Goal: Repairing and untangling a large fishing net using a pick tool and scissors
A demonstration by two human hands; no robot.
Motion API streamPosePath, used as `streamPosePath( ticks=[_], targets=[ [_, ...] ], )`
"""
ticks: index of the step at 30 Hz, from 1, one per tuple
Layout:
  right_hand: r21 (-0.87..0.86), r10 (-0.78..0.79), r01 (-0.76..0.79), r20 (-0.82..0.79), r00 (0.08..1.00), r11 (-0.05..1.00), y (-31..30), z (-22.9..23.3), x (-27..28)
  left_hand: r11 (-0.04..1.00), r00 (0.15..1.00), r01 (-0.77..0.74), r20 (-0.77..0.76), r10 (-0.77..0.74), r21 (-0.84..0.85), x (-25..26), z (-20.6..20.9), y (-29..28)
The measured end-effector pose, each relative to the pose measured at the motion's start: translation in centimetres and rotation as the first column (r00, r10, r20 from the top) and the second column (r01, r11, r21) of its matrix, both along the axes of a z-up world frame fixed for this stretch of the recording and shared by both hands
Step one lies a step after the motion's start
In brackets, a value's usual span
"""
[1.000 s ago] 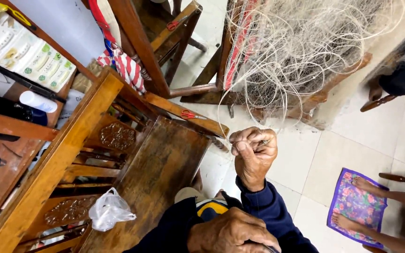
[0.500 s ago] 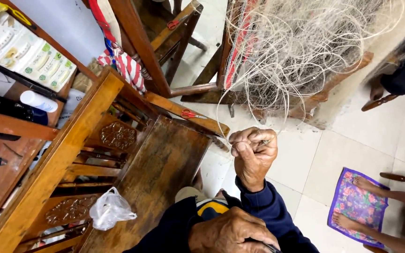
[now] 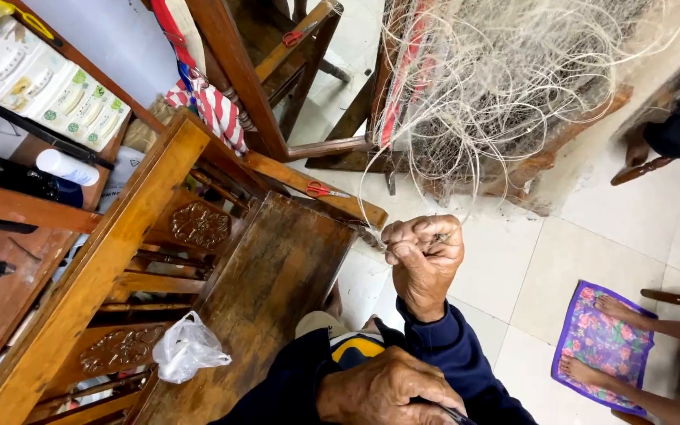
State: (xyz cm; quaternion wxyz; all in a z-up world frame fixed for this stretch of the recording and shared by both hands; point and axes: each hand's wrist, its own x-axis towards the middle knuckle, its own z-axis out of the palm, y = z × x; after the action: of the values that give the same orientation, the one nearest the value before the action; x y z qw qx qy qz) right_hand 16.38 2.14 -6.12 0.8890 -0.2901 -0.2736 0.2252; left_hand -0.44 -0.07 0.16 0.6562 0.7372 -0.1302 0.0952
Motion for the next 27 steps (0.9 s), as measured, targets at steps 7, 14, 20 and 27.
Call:
streamPosePath(
  ticks=[7, 14, 20, 27],
  targets=[
    [-0.004, 0.022, -0.022, -0.028, 0.999, 1.000, -0.1, 0.0, -0.2, 1.000, 0.999, -0.018, 0.026, 0.018, 0.012, -0.1, -0.2, 0.0],
    [-0.015, 0.031, -0.031, -0.032, 0.999, 0.999, 0.0, 0.3, -0.6, 1.000, 1.000, -0.017, -0.014, 0.018, 0.026, -0.1, 0.0, 0.2],
    [-0.003, 0.029, -0.029, -0.028, 0.999, 1.000, 0.3, 0.6, -0.8, 0.999, 0.999, -0.050, -0.020, 0.050, 0.001, -0.2, -0.2, 0.1],
    [-0.019, 0.014, -0.014, 0.027, 1.000, 1.000, 0.6, 2.1, -1.3, 0.996, 0.996, -0.089, -0.011, 0.089, 0.026, -0.5, -1.4, -0.1]
  ],
)
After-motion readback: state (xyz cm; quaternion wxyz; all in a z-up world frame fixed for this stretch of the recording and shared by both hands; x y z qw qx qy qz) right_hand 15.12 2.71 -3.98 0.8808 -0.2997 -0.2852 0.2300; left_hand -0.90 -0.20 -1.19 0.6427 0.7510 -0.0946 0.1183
